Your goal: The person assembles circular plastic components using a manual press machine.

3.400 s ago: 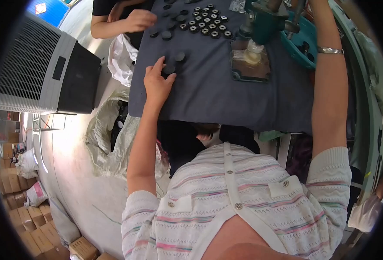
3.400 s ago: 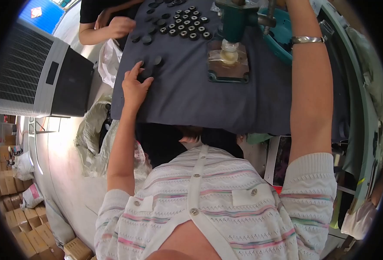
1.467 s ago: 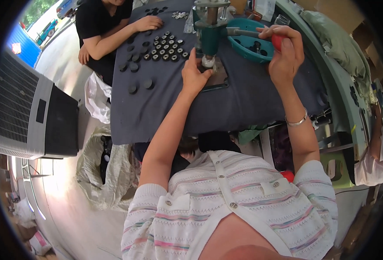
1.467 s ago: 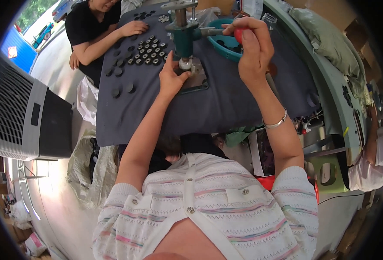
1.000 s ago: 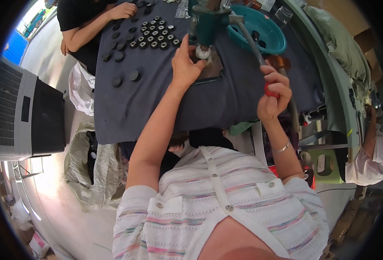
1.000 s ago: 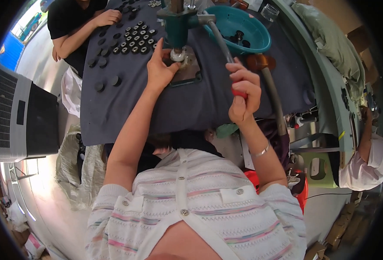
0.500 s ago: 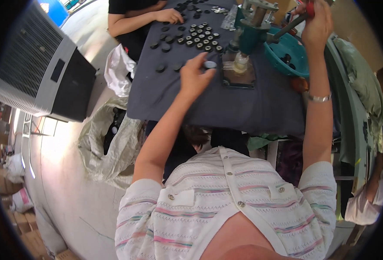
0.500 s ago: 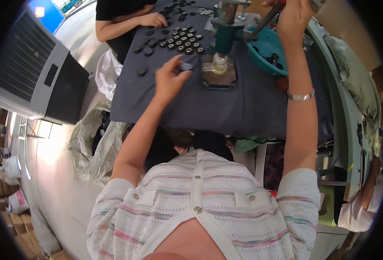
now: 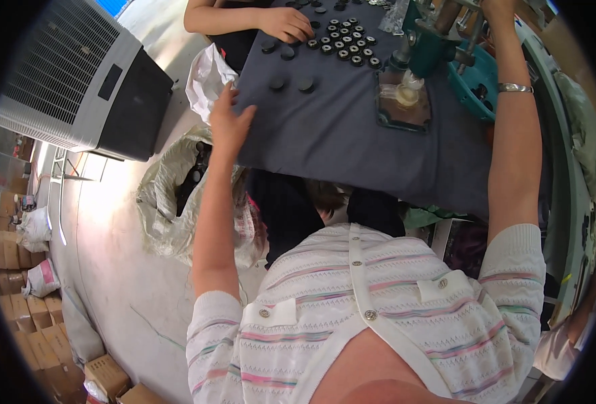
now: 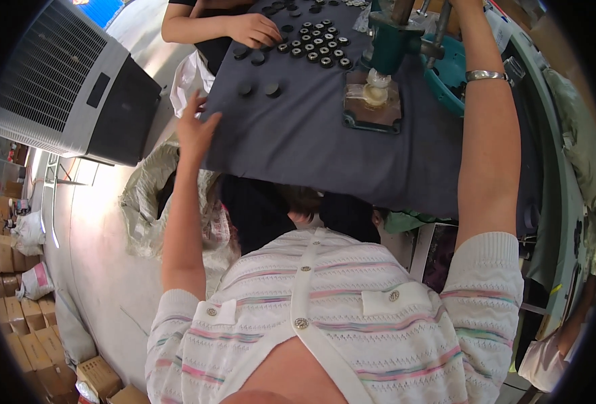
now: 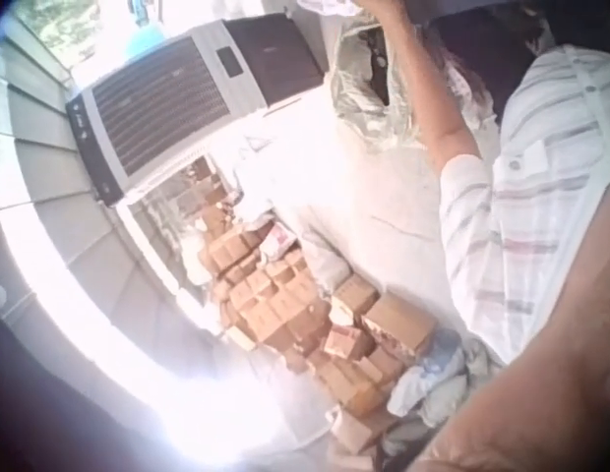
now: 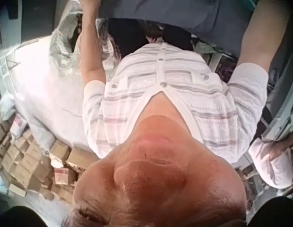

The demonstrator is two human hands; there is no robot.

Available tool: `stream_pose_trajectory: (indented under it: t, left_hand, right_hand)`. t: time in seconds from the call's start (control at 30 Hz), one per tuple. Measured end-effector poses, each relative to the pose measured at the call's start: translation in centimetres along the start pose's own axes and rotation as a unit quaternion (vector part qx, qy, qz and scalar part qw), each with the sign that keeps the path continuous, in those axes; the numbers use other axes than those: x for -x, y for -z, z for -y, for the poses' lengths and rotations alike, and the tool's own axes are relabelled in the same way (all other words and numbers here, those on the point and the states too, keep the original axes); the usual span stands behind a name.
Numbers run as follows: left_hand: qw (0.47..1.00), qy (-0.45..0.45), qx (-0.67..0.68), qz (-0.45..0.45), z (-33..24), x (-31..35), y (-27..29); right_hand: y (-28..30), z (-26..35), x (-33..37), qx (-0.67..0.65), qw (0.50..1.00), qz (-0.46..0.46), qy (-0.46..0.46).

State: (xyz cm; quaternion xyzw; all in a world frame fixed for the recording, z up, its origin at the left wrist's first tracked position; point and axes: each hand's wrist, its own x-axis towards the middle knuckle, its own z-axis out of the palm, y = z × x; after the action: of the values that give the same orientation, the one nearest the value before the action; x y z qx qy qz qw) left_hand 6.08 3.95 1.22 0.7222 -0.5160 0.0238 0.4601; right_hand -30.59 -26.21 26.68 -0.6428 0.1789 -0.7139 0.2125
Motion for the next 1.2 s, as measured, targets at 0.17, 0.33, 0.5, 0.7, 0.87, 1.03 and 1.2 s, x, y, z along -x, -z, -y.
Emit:
stream_pose_trajectory:
  t: [0.17, 0.33, 0.5, 0.7, 0.87, 1.03, 1.2]
  left_hand:
    - [0.998, 0.006, -0.013, 0.067, -0.1, -3.2, -5.8]
    - [0.993, -0.012, -0.091, 0.071, -0.9, -3.8, -7.2]
    - [0.995, -0.03, -0.078, 0.053, -0.4, -3.8, -7.4]
    - [0.995, -0.042, 0.063, 0.058, -5.5, -3.3, -8.1]
    - [0.967, -0.103, 0.184, 0.139, -13.5, -1.5, -11.6]
    - [0.953, -0.128, 0.203, 0.184, -16.9, -0.6, -16.9]
    - [0.955, -0.155, 0.186, 0.172, -18.5, -0.8, -19.1]
  right_hand:
    - [-0.2, -0.5, 0.6, -0.049, 0.993, -0.056, -0.088]
    - [1.0, -0.6, 0.5, -0.046, 0.997, -0.041, -0.054]
    - [0.7, -0.7, 0.4, -0.054, 0.996, -0.05, -0.052]
    - [0.6, -1.2, 0.2, 0.002, 0.998, -0.066, -0.022]
    - [0.1, -0.8, 0.4, 0.032, 0.998, -0.059, 0.01]
    - [0.7, -1.1, 0.4, 0.021, 0.998, -0.057, -0.033]
    - [0.6, -0.9, 0.4, -0.02, 0.998, -0.045, -0.027]
